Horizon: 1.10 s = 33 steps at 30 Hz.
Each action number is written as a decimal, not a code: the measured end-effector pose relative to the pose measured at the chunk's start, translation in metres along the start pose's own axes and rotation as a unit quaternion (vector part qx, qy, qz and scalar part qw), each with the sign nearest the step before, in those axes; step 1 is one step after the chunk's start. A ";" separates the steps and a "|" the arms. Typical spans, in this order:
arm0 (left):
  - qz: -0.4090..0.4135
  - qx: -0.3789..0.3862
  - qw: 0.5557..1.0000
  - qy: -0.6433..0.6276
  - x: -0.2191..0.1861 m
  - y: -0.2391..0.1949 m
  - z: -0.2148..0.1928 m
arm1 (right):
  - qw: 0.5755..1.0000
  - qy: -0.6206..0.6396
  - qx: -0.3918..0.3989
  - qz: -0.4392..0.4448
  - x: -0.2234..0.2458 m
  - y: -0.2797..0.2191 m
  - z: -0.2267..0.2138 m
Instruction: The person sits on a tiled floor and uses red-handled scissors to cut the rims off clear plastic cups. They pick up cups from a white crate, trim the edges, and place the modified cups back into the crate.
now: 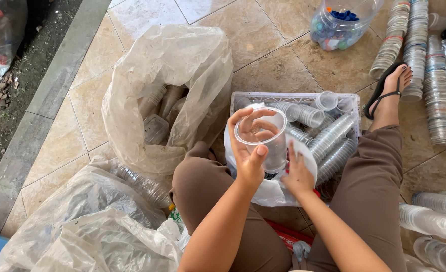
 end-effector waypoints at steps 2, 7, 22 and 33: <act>-0.001 0.001 1.000 -0.004 0.000 0.000 -0.001 | 0.998 -0.014 -0.054 -0.005 0.000 0.004 -0.024; 0.003 0.005 1.000 0.002 0.000 0.002 0.001 | 0.991 -0.062 -0.119 -0.009 -0.029 0.019 -0.040; -0.013 0.019 1.000 0.018 -0.007 -0.001 0.007 | 0.938 -0.093 0.315 -0.114 -0.062 -0.071 0.060; -0.061 0.076 0.995 0.015 -0.001 -0.008 0.010 | 0.943 -0.163 0.237 -0.169 -0.033 -0.076 0.032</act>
Point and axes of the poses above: each hand's wrist, its own y-axis towards the middle knuckle, its own z-axis out of the palm, x = y × z, the point moved 9 cm from there along y, towards the middle knuckle, and after that the axes turned 15 degrees about -x, right-handed, at the moved point
